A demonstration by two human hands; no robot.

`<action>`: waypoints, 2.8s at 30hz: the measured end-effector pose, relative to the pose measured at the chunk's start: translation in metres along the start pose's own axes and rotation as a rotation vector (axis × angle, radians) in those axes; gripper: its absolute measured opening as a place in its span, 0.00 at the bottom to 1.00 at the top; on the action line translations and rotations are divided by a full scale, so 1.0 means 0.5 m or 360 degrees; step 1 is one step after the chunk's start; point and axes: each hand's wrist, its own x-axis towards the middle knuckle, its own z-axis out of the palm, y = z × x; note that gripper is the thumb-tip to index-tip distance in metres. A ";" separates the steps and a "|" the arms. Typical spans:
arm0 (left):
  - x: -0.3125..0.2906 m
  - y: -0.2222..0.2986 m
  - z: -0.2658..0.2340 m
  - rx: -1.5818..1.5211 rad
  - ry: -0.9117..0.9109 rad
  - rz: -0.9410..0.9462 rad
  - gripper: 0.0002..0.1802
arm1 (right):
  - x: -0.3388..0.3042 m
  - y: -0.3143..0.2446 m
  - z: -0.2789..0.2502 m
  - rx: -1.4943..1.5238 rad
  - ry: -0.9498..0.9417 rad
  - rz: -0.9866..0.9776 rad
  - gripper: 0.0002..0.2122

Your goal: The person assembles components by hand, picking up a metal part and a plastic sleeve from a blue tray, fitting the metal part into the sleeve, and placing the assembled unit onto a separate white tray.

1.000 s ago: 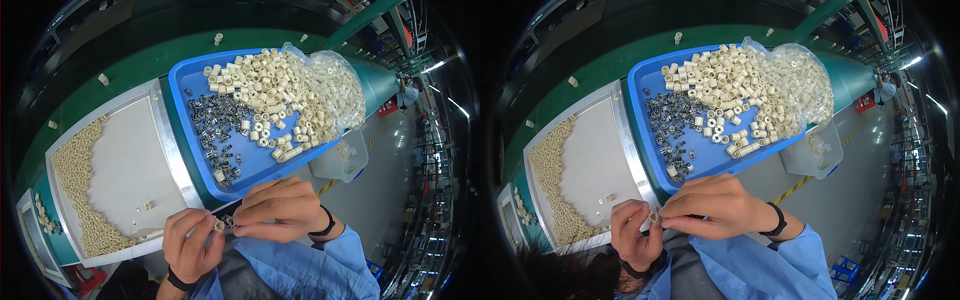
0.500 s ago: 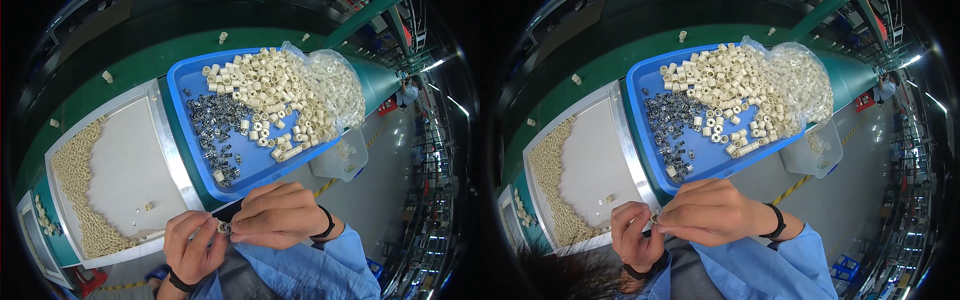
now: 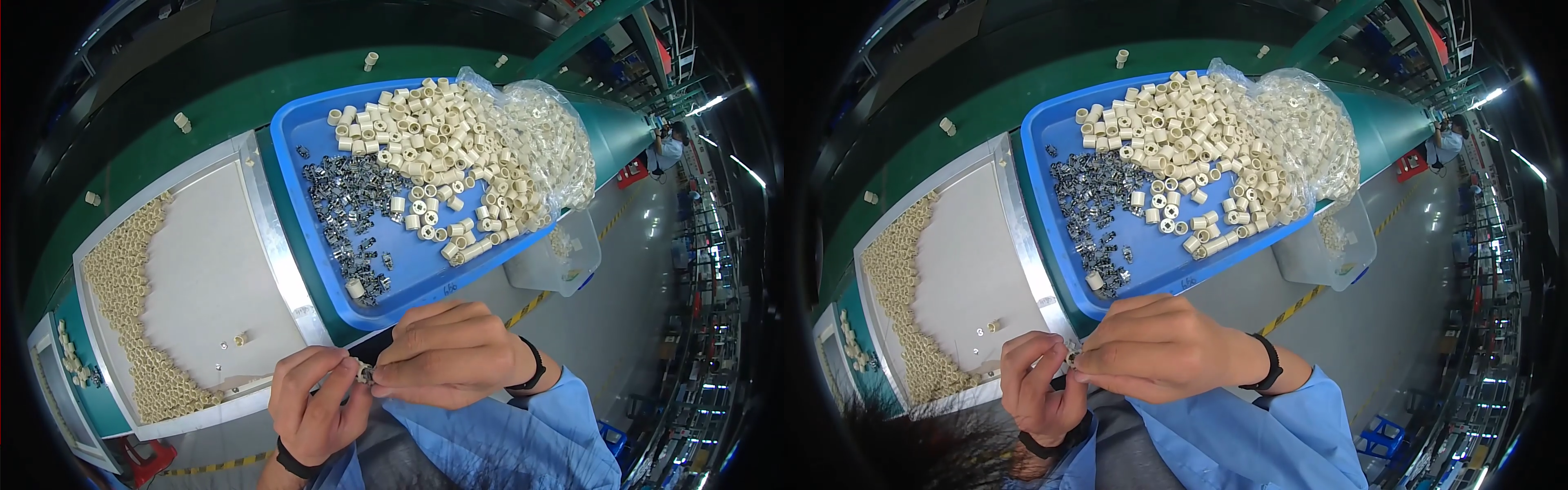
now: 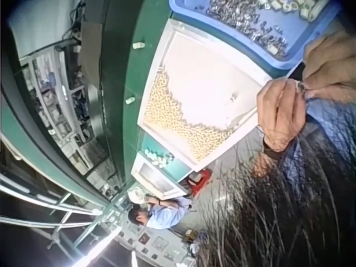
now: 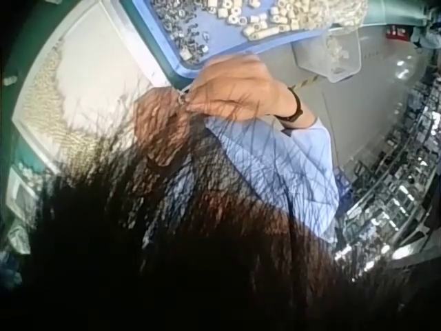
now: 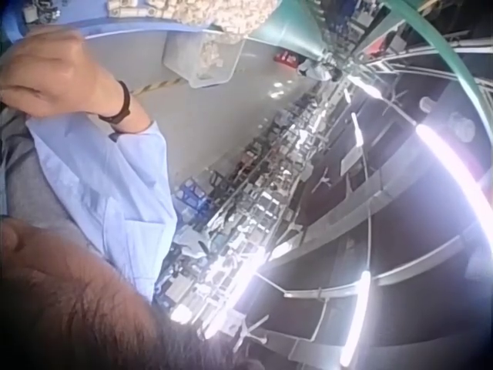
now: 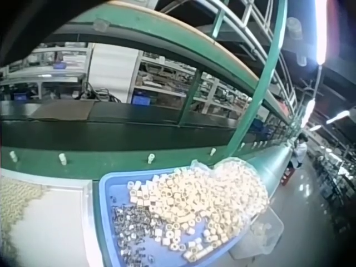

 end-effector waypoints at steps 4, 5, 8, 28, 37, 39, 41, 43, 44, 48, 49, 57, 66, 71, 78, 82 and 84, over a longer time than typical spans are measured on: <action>0.002 0.003 0.004 -0.0024 -0.0067 0.0008 0.22 | -0.013 0.009 0.012 -0.0146 0.0041 -0.0025 0.08; 0.000 0.001 0.007 -0.0044 -0.0074 0.0024 0.22 | -0.016 0.012 0.014 -0.0213 0.0061 -0.0032 0.08; -0.019 -0.022 0.016 -0.0110 -0.0039 -0.0215 0.19 | -0.026 0.024 0.016 -0.0239 0.0001 0.0087 0.11; -0.015 -0.033 0.040 -0.0393 -0.0073 -0.0543 0.16 | -0.102 0.135 -0.191 -0.1217 -0.0104 0.0801 0.08; 0.023 -0.013 0.060 -0.0449 -0.0129 -0.0406 0.14 | -0.090 0.076 -0.078 0.1042 0.0513 0.0951 0.07; 0.028 -0.006 0.060 -0.0428 -0.0119 -0.0341 0.16 | -0.089 0.078 -0.041 0.1077 0.0504 0.0789 0.08; 0.030 -0.002 0.053 -0.0412 -0.0107 -0.0313 0.17 | -0.084 0.076 -0.012 0.1102 0.0534 0.0462 0.11; 0.029 0.000 0.046 -0.0331 -0.0086 -0.0196 0.18 | -0.074 0.061 0.010 0.1040 0.0557 0.0467 0.11; 0.029 0.001 0.042 -0.0293 -0.0076 -0.0137 0.19 | -0.067 0.053 0.018 0.0967 0.0592 0.0470 0.10; 0.026 0.005 0.026 -0.0152 -0.0059 -0.0108 0.20 | -0.052 0.043 0.013 0.0654 0.0473 0.0419 0.10; 0.025 0.004 0.024 -0.0152 -0.0054 -0.0109 0.20 | -0.050 0.041 0.009 0.0532 0.0401 0.0390 0.09; 0.024 -0.005 0.027 0.0015 -0.0026 0.0084 0.21 | -0.061 0.013 0.015 0.0135 0.0340 0.0594 0.14; 0.024 -0.004 0.037 -0.0002 0.0046 0.0075 0.19 | -0.060 0.011 0.063 -0.0106 0.0540 0.0626 0.14; 0.031 -0.015 0.043 -0.0031 0.0038 0.0092 0.17 | -0.033 0.004 0.057 -0.0167 0.0526 0.0721 0.15; 0.047 -0.035 0.057 -0.0256 -0.0032 -0.0137 0.14 | -0.018 0.039 0.043 -0.0272 0.0488 0.0708 0.17; 0.067 -0.031 0.064 -0.0397 -0.0180 -0.0480 0.13 | -0.017 0.067 0.028 -0.0536 0.0464 0.0601 0.18; 0.085 -0.035 0.064 -0.0498 -0.0326 -0.0666 0.12 | -0.019 0.084 0.028 -0.0575 0.0540 0.0560 0.19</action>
